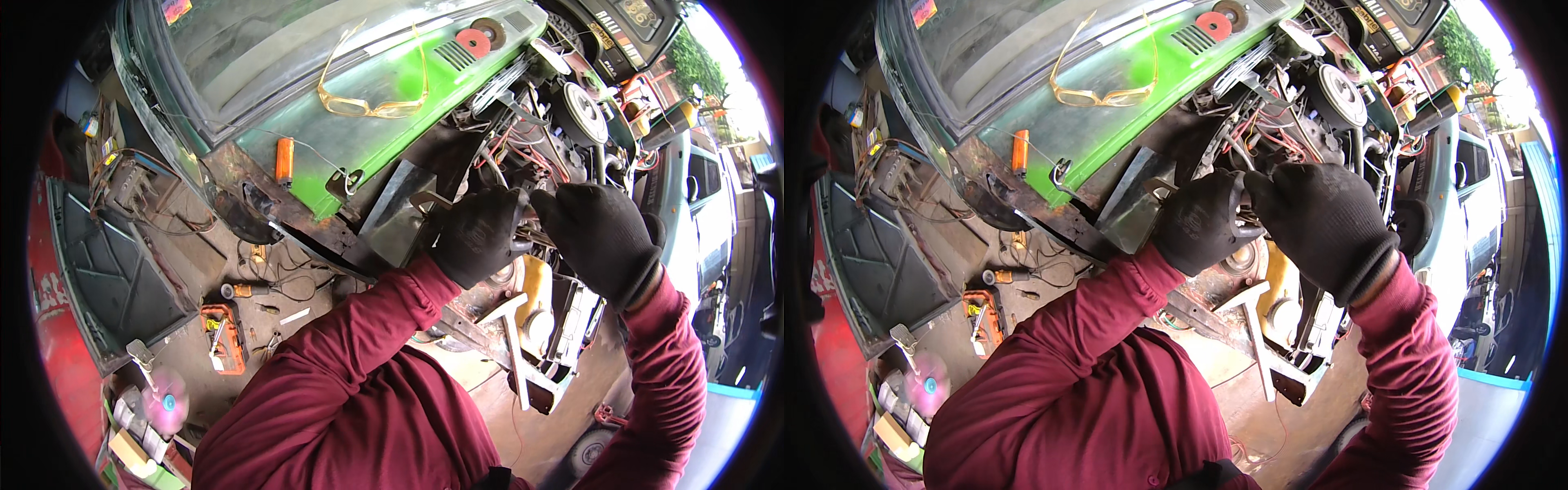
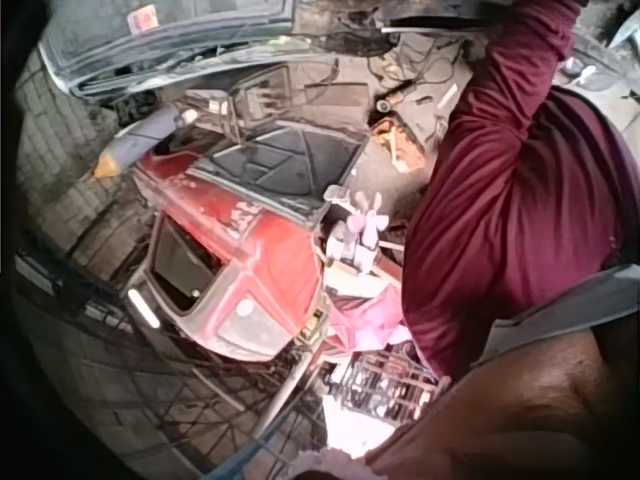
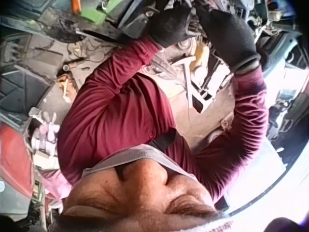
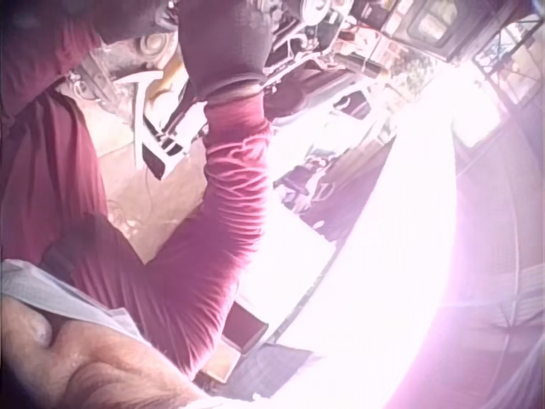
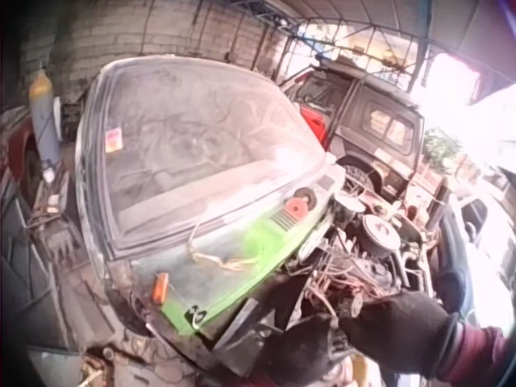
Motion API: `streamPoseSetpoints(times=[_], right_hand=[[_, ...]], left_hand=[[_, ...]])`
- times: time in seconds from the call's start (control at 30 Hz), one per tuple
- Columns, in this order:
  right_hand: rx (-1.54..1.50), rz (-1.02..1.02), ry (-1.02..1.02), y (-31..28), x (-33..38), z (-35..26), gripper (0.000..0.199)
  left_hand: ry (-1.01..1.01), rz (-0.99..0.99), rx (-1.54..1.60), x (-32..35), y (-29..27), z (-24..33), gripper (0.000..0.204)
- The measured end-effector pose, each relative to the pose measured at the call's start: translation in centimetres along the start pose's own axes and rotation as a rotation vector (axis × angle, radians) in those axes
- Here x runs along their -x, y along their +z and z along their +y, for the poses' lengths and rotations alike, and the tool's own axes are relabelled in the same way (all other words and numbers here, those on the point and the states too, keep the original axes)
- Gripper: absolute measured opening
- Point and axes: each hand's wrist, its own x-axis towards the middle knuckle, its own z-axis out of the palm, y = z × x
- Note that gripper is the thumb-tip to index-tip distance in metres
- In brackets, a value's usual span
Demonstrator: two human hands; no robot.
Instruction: The person positions a metal bar against the front frame of a green car, then uses a welding torch to heat and weld the joint. They repeatedly adjust the bar and apply the torch to different spots along the frame.
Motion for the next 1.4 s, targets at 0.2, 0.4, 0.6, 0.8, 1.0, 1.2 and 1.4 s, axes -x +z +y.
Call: streamPoseSetpoints(times=[0.2,0.4,0.6,0.8,1.0,1.2,1.4], right_hand=[[-0.123,-0.071,0.089,-0.8,-0.4,-0.2,0.018],[-0.329,-0.291,0.173,-1.5,-0.9,1.0,0.015],[-0.358,-0.433,0.042,-1.9,-1.5,1.7,0.019],[-0.580,-0.475,0.339,-3.1,-2.3,0.5,0.035],[-0.567,-0.487,0.337,-2.8,-3.0,0.9,0.039],[-0.383,-0.328,0.058,-2.7,-2.8,1.0,0.027],[-0.082,-0.275,-0.150,-2.5,-3.3,1.2,0.029]], left_hand=[[0.062,0.069,-0.023,0.3,0.0,-0.3,0.057],[0.068,0.048,0.002,0.4,0.2,-0.5,0.061],[0.075,0.029,0.004,0.5,0.2,-0.6,0.050],[0.081,0.049,0.021,0.6,0.4,-0.5,0.035],[0.121,0.018,-0.024,0.6,0.4,-0.7,0.049],[0.112,-0.029,0.026,0.7,0.1,-0.6,0.038],[0.124,0.024,0.008,0.4,0.2,-0.5,0.043]])
